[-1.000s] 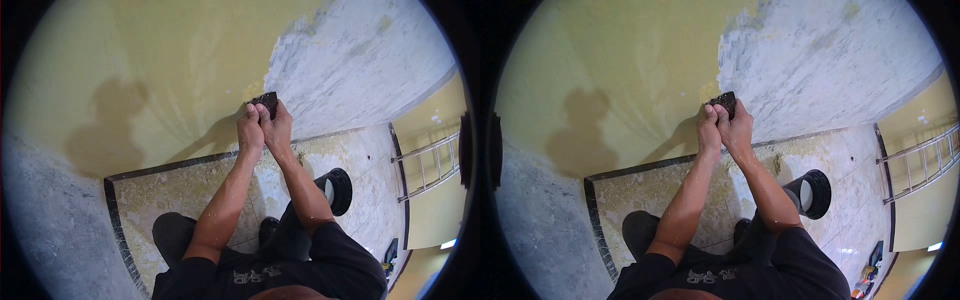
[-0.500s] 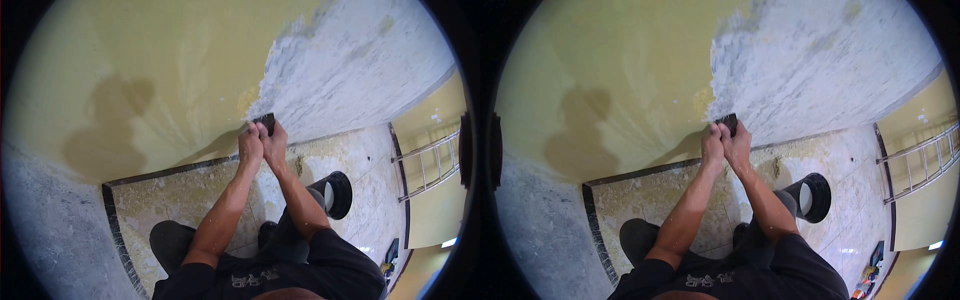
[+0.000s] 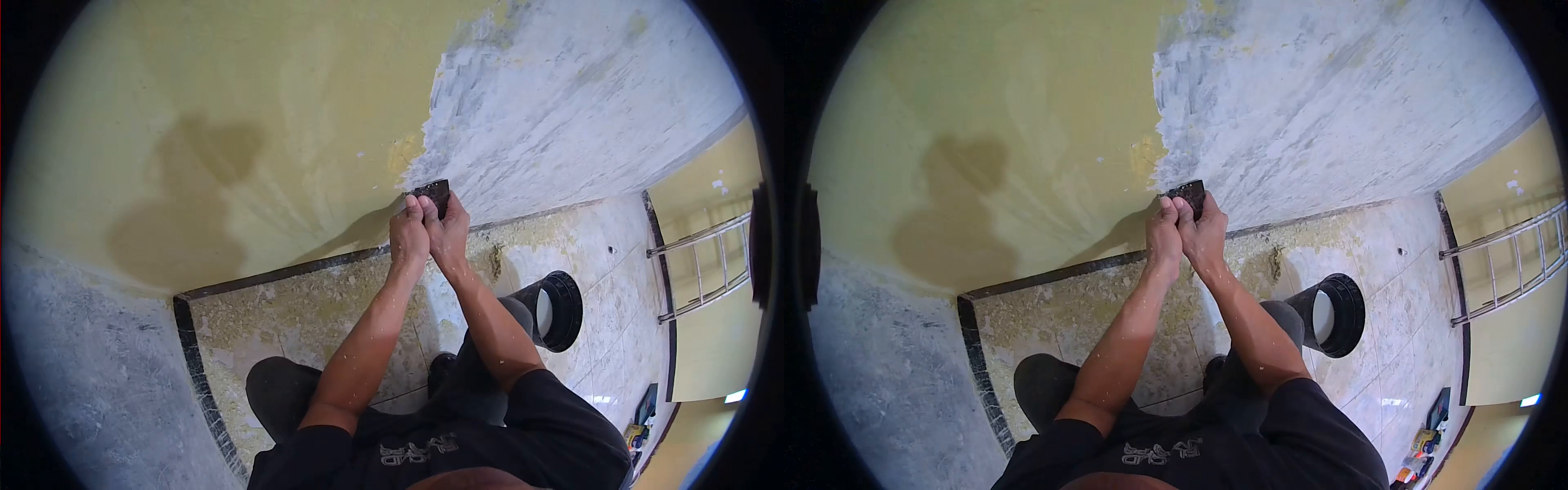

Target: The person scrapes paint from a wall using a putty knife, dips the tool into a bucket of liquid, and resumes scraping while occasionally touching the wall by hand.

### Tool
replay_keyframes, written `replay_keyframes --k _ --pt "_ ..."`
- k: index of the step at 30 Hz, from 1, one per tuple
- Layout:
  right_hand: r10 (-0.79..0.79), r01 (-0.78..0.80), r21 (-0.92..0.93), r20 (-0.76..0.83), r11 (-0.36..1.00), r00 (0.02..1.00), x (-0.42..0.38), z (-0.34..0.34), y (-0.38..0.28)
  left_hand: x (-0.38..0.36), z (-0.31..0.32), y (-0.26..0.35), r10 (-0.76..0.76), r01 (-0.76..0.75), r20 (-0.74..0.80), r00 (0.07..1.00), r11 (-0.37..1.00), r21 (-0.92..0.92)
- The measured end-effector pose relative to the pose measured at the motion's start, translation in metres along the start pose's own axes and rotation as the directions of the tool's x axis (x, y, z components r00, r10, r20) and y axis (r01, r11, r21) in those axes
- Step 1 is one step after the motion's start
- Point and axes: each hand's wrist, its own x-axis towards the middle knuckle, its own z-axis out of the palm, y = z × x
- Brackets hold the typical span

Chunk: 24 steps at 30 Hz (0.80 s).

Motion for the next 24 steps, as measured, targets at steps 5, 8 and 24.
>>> replay_keyframes --k 5,8,24 --pt "0.03 -0.027 -0.047 0.056 0.999 0.998 0.012 0.009 -0.053 0.017 -0.029 0.025 -0.222 0.261 0.366 0.904 0.964 -0.059" --pt "0.039 -0.039 -0.052 0.001 0.998 0.999 -0.003 0.004 -0.025 0.006 -0.011 -0.016 -0.144 0.146 0.13 0.981 0.989 -0.006" --pt "0.063 -0.062 -0.051 0.014 0.997 0.998 0.005 0.012 -0.049 0.024 -0.035 0.034 -0.127 0.089 0.356 0.926 0.988 0.123"
